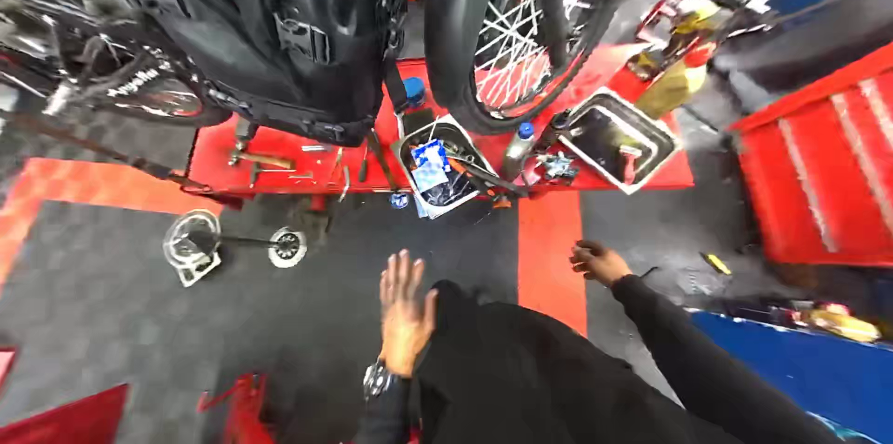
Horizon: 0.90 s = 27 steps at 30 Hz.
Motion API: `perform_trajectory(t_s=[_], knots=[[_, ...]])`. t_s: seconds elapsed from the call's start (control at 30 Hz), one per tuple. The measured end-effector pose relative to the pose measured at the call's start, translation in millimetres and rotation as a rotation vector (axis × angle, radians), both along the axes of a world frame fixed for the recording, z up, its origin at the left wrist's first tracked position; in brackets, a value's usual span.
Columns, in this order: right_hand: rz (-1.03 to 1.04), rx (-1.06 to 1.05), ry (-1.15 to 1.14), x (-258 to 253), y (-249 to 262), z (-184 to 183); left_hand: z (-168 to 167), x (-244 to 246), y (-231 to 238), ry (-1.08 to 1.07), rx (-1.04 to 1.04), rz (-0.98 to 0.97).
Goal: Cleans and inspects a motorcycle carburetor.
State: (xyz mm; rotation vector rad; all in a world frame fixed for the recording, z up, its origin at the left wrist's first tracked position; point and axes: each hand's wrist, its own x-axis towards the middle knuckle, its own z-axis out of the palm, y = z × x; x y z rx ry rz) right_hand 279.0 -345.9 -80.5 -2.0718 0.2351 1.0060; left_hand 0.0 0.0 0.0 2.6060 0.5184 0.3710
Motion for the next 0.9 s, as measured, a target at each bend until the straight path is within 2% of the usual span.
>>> perform_trajectory(t_s=[0.03,0.07,0.17,0.2,0.27,0.33,0.37,0.43,0.5,0.6,0.7,0.77,0.8,0.9], knots=[[-0.063,0.033,-0.020,5.5,-9.4,-4.2,6.5,35.4,4.5,-0.042,-0.115,-0.073],[-0.117,0.047,-0.036,9.3,-20.8,-9.4,15.1,70.4,7.2,-0.093,-0.363,-0.126],[-0.254,-0.018,-0.011,3.3,-66.9,-37.4,40.4,169.9,8.8,-0.256,-1.535,-0.162],[-0.298,-0.065,0.023,-6.1,-83.2,-50.5,43.5,197.4,11.0,-0.258,-1.759,-0.158],[-0.357,-0.198,0.097,-31.4,-118.7,-77.8,37.4,248.1,15.6,-0.237,-1.944,-0.216],[-0.372,-0.354,0.225,-70.8,-156.7,-86.4,30.7,289.6,12.7,-0.160,-1.939,-0.208],[-0.370,-0.409,0.310,-86.3,-172.7,-84.0,28.2,307.8,9.8,-0.106,-1.856,-0.189],[-0.371,-0.463,0.434,-97.6,-194.3,-81.4,21.5,336.5,4.2,-0.004,-1.524,-0.165],[-0.413,-0.468,0.463,-88.5,-210.6,-82.9,13.7,352.5,-4.8,0.094,-1.169,-0.162],[-0.495,-0.424,0.375,-21.1,-211.1,-73.4,7.0,368.9,-24.2,0.248,-0.745,-0.213],[-0.420,-0.388,0.232,80.7,-197.8,-69.2,-2.4,393.4,-58.1,0.318,-0.458,-0.339],[-0.304,-0.358,0.143,154.1,-190.1,-70.3,-16.0,419.1,-96.9,0.480,-0.409,-0.357],[-0.240,-0.336,0.106,192.4,-187.5,-73.2,-29.8,436.2,-120.1,0.576,-0.476,-0.310],[-0.123,-0.240,0.016,281.2,-187.5,-80.2,-95.4,479.7,-180.0,0.840,-0.869,0.040]])
